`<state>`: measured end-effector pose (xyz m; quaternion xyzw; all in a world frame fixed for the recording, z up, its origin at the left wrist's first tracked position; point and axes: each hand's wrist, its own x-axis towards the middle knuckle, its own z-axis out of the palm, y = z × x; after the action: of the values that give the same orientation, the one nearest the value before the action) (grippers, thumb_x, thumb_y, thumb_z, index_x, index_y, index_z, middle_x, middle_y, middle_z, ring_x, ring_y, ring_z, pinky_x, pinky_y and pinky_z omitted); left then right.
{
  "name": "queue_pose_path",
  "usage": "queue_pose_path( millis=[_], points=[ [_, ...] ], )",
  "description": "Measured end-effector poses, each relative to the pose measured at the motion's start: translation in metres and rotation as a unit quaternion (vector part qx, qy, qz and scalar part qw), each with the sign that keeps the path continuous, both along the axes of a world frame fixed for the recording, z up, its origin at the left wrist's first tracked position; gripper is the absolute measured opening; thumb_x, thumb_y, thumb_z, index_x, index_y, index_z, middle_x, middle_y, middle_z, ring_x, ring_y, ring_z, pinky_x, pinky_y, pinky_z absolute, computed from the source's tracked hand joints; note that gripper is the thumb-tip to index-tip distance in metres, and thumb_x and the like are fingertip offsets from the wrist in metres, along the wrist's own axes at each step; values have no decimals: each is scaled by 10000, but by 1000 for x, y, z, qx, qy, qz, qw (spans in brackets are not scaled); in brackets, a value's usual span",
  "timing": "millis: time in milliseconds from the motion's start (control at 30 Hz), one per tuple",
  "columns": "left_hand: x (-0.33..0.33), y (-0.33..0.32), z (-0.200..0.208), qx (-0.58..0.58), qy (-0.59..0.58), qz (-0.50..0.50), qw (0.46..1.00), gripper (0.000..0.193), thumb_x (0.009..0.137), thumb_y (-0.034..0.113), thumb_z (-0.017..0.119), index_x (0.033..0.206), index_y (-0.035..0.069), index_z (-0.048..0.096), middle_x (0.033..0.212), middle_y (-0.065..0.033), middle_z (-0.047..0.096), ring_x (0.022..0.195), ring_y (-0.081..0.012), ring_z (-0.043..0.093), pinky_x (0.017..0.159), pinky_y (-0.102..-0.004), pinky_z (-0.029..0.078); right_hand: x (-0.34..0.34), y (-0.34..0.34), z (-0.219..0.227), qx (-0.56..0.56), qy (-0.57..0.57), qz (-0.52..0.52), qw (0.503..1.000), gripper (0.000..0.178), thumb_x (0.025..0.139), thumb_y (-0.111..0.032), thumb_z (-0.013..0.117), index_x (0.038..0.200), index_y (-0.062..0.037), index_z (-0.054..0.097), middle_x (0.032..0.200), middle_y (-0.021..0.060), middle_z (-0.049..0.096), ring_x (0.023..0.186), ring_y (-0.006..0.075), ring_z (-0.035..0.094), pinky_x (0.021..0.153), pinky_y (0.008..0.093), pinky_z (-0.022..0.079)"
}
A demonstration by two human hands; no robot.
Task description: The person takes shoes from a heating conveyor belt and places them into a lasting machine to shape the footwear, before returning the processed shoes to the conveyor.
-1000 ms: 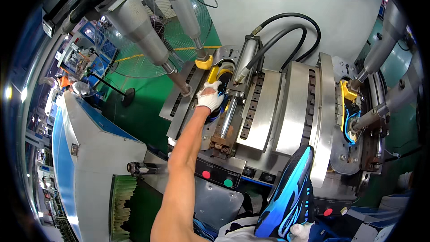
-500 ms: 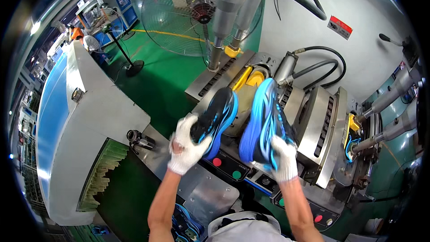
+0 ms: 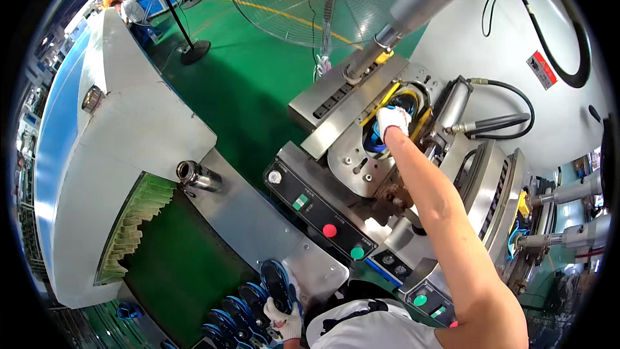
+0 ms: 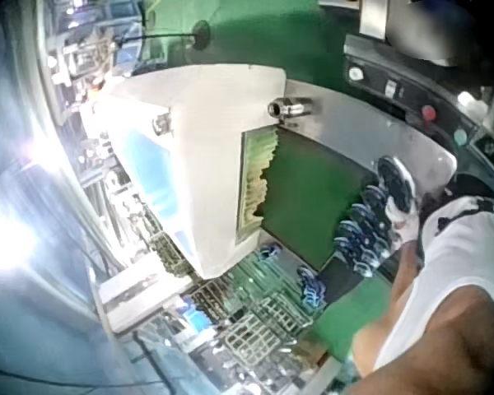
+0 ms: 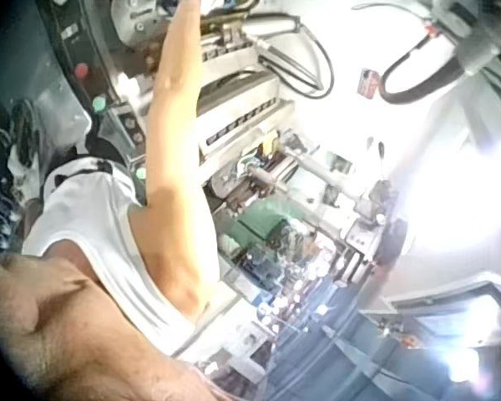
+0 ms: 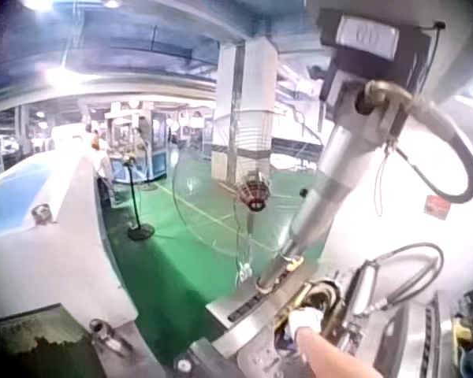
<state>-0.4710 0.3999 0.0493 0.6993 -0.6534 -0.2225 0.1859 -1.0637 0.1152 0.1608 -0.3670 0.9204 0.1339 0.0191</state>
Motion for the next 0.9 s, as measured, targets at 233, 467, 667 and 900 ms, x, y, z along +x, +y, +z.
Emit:
queue_pose_path(
  millis=[233, 467, 667, 900],
  points=[
    [-23, -2, 5, -62, 58, 32, 996, 735, 757, 90, 849, 1391, -9, 490, 1334, -225, 550, 1253, -391, 543, 1093, -434, 437, -112, 55, -33, -310, -314, -156, 884, 388, 925, -411, 641, 1040, -52, 731, 1079, 58, 704, 933, 210, 630, 869, 408, 521],
    [-3, 3, -23, -38, 131, 64, 989, 766, 768, 151, 828, 1409, -10, 441, 1408, -254, 467, 1327, -426, 466, 1151, -455, 380, 27, 85, 50, -481, -421, -23, 768, 667, 937, -437, 722, 1388, 18, 536, 1342, 170, 605, 1140, 253, 611, 991, 391, 493],
    [37, -39, 39, -94, 227, -87, 965, 744, 849, 231, 791, 1455, 0, 426, 1446, -259, 459, 1365, -420, 454, 1158, -467, 378, 295, 245, 35, -374, -166, 198, 891, 901, 913, -285, 733, 1599, 36, 245, 1641, 266, 301, 1512, 368, 342, 1233, 436, 300],
    [187, -223, 6, -131, 107, -96, 981, 480, 921, 119, 644, 1373, 20, 521, 1367, -241, 547, 1287, -421, 532, 1086, -466, 454, 312, 270, -60, 48, -1, 154, 987, 937, 861, -471, 632, 1549, 86, 325, 1480, 339, 426, 1366, 461, 393, 1178, 538, 253]
  ],
)
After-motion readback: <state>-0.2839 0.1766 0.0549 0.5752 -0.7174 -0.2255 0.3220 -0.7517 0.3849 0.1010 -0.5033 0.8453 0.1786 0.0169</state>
